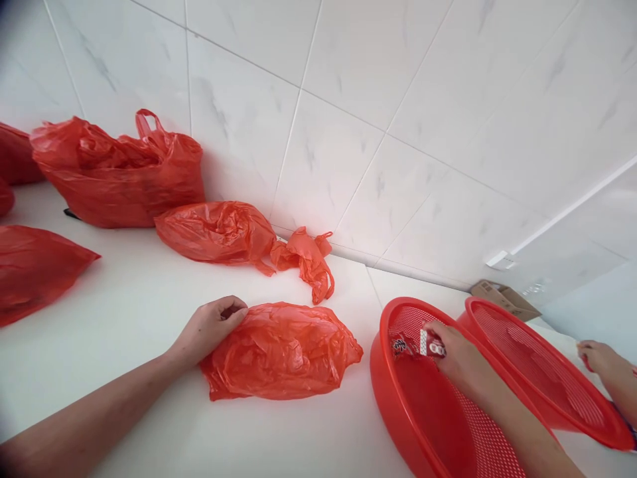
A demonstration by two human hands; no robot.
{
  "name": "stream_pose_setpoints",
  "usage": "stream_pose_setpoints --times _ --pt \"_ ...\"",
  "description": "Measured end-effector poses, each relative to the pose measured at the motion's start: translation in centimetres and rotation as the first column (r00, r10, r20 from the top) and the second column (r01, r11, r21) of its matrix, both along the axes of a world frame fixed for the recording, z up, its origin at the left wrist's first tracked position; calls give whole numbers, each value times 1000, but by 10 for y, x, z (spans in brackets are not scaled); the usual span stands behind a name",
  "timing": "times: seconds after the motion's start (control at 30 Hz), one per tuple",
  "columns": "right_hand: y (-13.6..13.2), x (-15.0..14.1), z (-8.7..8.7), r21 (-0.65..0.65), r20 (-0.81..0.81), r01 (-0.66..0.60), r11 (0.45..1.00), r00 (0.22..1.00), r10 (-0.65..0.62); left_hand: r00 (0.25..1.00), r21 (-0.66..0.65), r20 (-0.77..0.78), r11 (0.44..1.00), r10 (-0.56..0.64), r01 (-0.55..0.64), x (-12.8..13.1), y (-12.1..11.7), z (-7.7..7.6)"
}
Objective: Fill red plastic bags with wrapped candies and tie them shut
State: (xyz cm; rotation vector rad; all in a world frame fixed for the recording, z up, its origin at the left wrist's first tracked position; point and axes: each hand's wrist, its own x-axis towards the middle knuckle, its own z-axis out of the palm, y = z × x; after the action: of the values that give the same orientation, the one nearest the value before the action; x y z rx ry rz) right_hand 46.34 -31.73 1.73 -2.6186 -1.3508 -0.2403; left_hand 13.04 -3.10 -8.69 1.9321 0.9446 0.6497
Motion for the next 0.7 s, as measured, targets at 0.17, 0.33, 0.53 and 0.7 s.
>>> stream_pose_setpoints --times 0.17,0.33,0.53,0.7 --pt "53 -80 37 -50 -53 -215 975 976 212 1000 0 2 1000 3 -3 0 -1 0" --pt "108 -160 20 -202 -185 -551 810 834 520 1000 12 16 1000 4 -4 0 0 -1" --pt "144 -174 -19 -319 -192 -630 708 774 603 999 30 34 1000 -1 0 0 1 -3" --pt "131 -166 3 -263 -228 -577 773 816 531 999 34 37 999 -9 8 0 3 -5"
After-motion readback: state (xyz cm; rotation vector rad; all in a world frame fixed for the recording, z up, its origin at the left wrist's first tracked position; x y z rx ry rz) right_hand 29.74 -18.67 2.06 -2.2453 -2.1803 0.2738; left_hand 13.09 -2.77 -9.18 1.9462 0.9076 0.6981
